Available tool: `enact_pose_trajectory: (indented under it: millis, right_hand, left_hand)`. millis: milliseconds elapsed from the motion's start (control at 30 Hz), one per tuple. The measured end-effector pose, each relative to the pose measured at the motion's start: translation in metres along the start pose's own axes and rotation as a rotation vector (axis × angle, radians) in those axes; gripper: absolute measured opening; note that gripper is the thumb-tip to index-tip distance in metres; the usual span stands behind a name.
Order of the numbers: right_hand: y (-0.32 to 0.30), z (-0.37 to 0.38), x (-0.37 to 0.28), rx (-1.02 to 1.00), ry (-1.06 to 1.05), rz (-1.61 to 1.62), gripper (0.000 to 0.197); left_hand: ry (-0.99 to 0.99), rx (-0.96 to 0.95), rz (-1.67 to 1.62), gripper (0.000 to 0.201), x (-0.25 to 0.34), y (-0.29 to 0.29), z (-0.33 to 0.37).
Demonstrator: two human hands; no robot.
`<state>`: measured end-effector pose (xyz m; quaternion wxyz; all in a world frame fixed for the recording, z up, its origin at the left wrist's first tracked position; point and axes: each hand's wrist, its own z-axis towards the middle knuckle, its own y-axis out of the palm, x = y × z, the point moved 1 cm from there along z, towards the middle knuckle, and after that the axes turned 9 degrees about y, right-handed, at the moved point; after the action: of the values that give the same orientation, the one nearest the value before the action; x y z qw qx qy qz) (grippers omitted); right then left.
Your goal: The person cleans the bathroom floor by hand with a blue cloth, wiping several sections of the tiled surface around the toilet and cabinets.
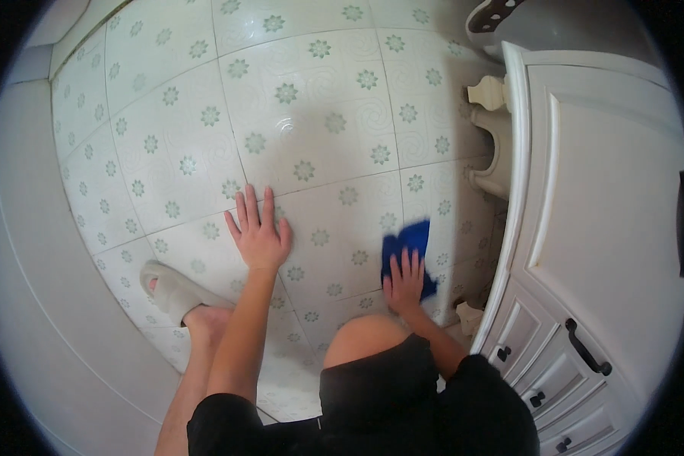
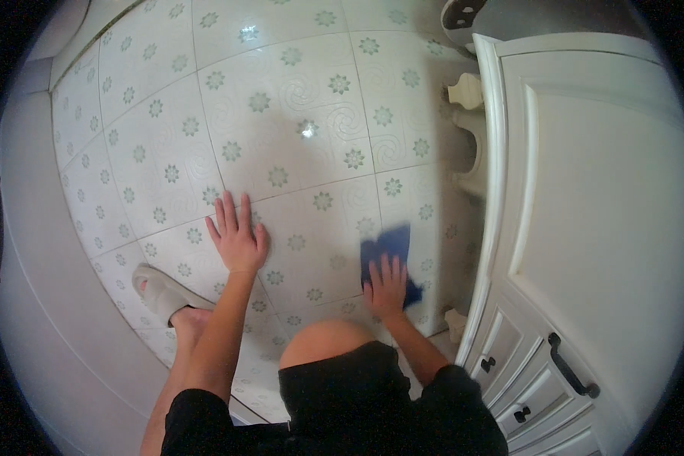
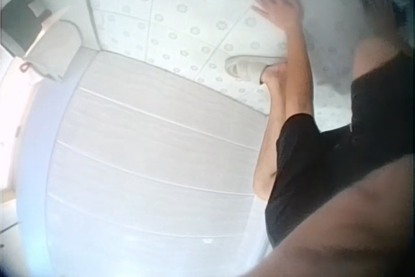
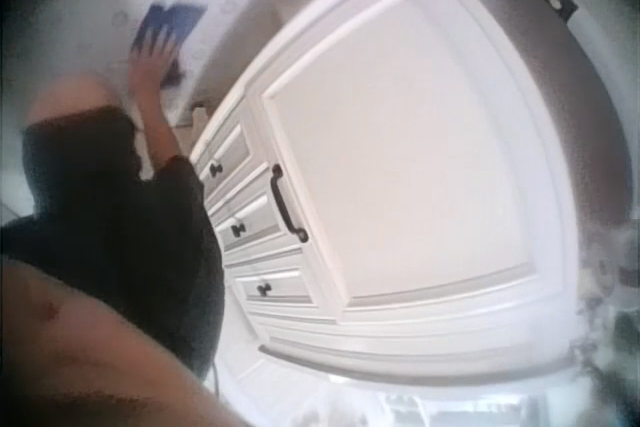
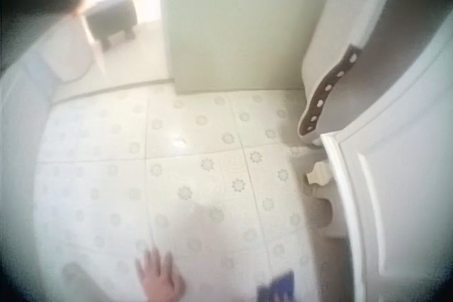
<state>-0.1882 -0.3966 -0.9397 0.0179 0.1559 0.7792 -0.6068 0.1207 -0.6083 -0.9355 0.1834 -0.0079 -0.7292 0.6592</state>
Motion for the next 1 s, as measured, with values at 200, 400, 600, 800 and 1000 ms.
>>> enact_pose_trajectory:
  millis: [200,400,600,800,1000]
  right_hand:
    - [-0.006,0.037,-0.013,0.021,-0.01,-0.025,0.065]
    - [-0.07,0.298,-0.077,0.306,-0.038,-0.091,0.066]
    - [-0.081,0.434,-0.123,0.58,-0.125,-0.095,0.063]
    - [-0.048,0.216,-0.119,0.081,-0.241,-0.008,0.07]
    - [0.009,0.004,-0.074,-0.137,-0.301,0.068,0.07]
  left_hand:
    - [-0.01,-0.018,-0.023,0.069,-0.003,0.0,-0.003]
    - [-0.013,-0.004,-0.022,0.069,-0.001,-0.002,-0.001]
    - [-0.004,0.015,-0.022,0.069,0.001,0.004,0.003]
    - [-0.017,0.048,-0.051,0.07,-0.01,0.003,-0.008]
    - [0.007,0.05,-0.066,0.073,-0.008,0.002,-0.005]
